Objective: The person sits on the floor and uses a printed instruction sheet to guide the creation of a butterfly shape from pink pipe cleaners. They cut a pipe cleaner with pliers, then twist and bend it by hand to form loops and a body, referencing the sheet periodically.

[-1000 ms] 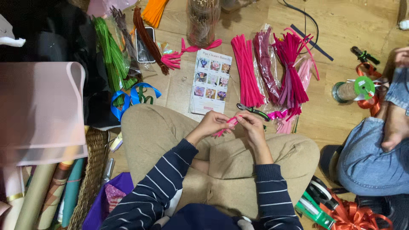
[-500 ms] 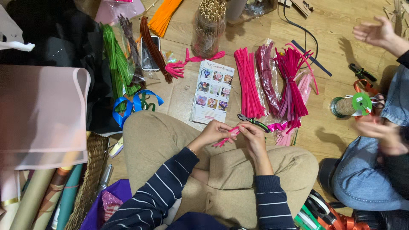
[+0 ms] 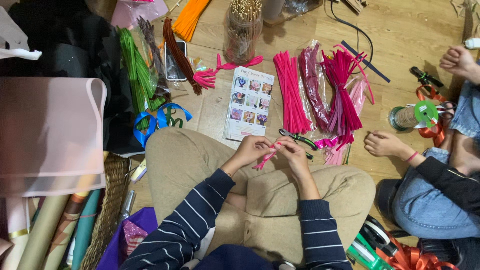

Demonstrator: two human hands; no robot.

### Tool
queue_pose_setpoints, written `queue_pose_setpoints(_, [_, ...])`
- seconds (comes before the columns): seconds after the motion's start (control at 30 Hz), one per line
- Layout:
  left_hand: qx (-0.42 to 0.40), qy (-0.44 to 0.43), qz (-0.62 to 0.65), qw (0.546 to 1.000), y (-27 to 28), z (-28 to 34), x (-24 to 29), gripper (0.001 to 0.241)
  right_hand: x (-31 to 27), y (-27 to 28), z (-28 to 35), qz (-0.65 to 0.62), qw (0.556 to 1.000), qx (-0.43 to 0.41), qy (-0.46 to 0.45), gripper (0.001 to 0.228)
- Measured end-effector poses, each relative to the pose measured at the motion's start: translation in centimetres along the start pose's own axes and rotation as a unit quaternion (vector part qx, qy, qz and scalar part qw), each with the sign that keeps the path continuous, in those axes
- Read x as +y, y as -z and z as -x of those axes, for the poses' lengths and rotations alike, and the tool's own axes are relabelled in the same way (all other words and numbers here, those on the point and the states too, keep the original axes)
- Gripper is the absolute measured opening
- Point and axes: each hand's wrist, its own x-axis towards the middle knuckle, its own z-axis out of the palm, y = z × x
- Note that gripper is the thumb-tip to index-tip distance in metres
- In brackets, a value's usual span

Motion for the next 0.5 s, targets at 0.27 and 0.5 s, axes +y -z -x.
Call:
queue_pose_setpoints(0.27, [-0.010, -0.002, 0.045, 0.999, 0.4, -0.1, 0.9, 0.023, -1.3, -0.5, 0.2, -0.022, 1.000, -0.008, -0.008, 0.006])
queue_pose_setpoints(0.5, [0.062, 0.004, 0.092, 0.994, 0.9, -0.9, -0.7, 0.029, -3.5, -1.0, 0.4, -0.123, 0.986, 0.055, -0.099, 0.028])
